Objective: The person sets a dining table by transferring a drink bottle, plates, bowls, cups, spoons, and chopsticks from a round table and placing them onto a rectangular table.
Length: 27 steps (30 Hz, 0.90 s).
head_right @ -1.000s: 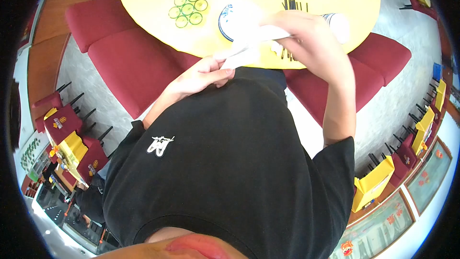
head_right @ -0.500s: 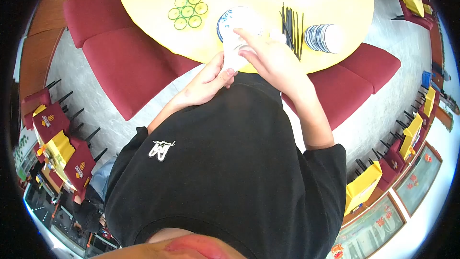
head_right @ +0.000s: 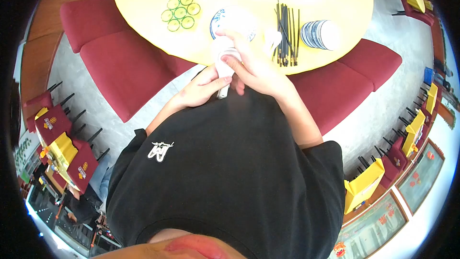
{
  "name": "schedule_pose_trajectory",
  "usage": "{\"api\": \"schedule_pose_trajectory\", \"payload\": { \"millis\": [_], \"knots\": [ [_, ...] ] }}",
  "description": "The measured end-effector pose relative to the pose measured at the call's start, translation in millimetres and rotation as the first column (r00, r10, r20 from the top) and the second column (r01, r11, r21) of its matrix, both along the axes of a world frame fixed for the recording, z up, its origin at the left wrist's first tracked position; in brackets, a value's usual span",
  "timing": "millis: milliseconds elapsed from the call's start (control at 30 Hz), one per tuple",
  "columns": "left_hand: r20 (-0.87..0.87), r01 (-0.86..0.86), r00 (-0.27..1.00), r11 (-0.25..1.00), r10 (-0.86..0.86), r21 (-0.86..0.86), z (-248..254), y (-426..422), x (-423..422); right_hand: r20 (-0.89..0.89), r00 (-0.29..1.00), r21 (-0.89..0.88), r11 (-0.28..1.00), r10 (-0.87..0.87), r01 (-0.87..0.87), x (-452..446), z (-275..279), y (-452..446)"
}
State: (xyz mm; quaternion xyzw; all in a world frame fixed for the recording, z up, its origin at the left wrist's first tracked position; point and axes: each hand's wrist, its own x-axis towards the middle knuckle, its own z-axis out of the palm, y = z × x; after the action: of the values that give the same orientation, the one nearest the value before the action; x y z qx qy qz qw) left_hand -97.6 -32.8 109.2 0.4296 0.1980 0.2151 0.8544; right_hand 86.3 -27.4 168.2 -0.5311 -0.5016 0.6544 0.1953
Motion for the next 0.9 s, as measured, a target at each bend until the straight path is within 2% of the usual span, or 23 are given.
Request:
{"api": "schedule_pose_trajectory", "payload": {
  "millis": [33, 67, 100, 133, 167, 233, 300, 333, 400, 467, 500, 533, 567, 633, 700, 733, 800, 833, 900],
  "knots": [
    [0.020, 0.019, 1.000, 0.999, -0.018, -0.028, 3, 3, 1, -0.011, 1.000, -0.096, 0.995, -0.005, 0.004, 1, 0, 0],
    [-0.008, 0.068, 0.998, 0.996, -0.069, -0.062, 6, 6, 0, 0.010, 1.000, 0.197, 0.980, -0.030, 0.028, 3, -13, -1],
    [-0.017, 0.066, 0.998, 0.996, -0.067, -0.065, 3, 4, 1, 0.022, 0.998, 0.473, 0.880, -0.063, 0.046, 4, -25, -2],
    [0.070, 0.100, 0.993, 0.988, -0.092, -0.118, -4, 0, 4, -0.123, 0.991, 0.441, 0.892, -0.051, 0.101, 5, -32, -1],
    [0.160, 0.140, 0.981, 0.976, -0.113, -0.166, -8, -2, 8, -0.129, 0.990, 0.442, 0.891, -0.052, 0.104, 7, -33, -2],
    [0.134, 0.128, 0.985, 0.983, -0.111, -0.129, -5, -4, 11, -0.531, 0.847, 0.264, 0.949, -0.006, 0.172, 4, -24, 1],
    [0.024, 0.115, 0.993, 0.993, -0.114, -0.021, 1, -3, 12, -0.550, 0.835, 0.227, 0.963, 0.002, 0.148, 6, -14, 5],
    [0.058, 0.087, 0.995, 0.978, -0.078, -0.190, 13, 0, 12, -0.596, 0.803, 0.193, 0.971, 0.000, 0.142, 6, -13, 5],
    [0.047, 0.089, 0.996, 0.981, -0.082, -0.174, 9, 0, 11, -0.640, 0.768, 0.158, 0.976, -0.012, 0.147, 7, -15, 4],
    [0.039, 0.091, 0.996, 0.983, -0.086, -0.161, 0, -2, 8, -0.579, 0.811, 0.274, 0.957, 0.083, 0.098, 6, -22, 3],
    [0.013, 0.073, 0.997, 0.996, -0.072, -0.047, -7, -1, 7, -0.578, 0.813, 0.273, 0.956, 0.074, 0.107, 4, -22, 4],
    [-0.011, 0.056, 0.998, 0.996, -0.055, 0.070, -12, 1, 6, -0.640, 0.762, 0.267, 0.959, 0.103, 0.095, 1, -20, 5],
    [-0.009, 0.064, 0.998, 0.996, -0.063, 0.067, -16, 2, 6, -0.698, 0.704, 0.260, 0.962, 0.130, 0.081, -1, -17, 6],
    [-0.033, 0.041, 0.999, 0.963, -0.034, 0.267, -16, 9, 8, -0.659, 0.740, 0.258, 0.964, 0.133, 0.057, -1, -8, 12],
    [-0.105, 0.060, 0.994, 0.953, -0.029, 0.297, -18, 17, 13, -0.579, 0.800, 0.254, 0.967, 0.155, -0.004, -3, -1, 16],
    [0.065, 0.194, 0.975, 0.961, -0.210, 0.195, -12, 28, 16, -0.582, 0.799, 0.253, 0.967, 0.153, -0.001, -6, -2, 16],
    [0.245, 0.341, 0.901, 0.934, -0.357, 0.109, -6, 31, 18, -0.500, 0.862, 0.362, 0.924, 0.078, 0.126, -13, -4, 13],
    [0.260, 0.291, 0.926, 0.956, -0.274, -0.029, -8, 26, 16, -0.506, 0.859, 0.359, 0.925, 0.079, 0.127, -14, -3, 12],
    [0.257, 0.176, 0.961, 0.938, -0.099, -0.298, -12, 18, 13, -0.316, 0.949, 0.437, 0.885, -0.018, 0.162, -10, -3, 11]
  ]
}}
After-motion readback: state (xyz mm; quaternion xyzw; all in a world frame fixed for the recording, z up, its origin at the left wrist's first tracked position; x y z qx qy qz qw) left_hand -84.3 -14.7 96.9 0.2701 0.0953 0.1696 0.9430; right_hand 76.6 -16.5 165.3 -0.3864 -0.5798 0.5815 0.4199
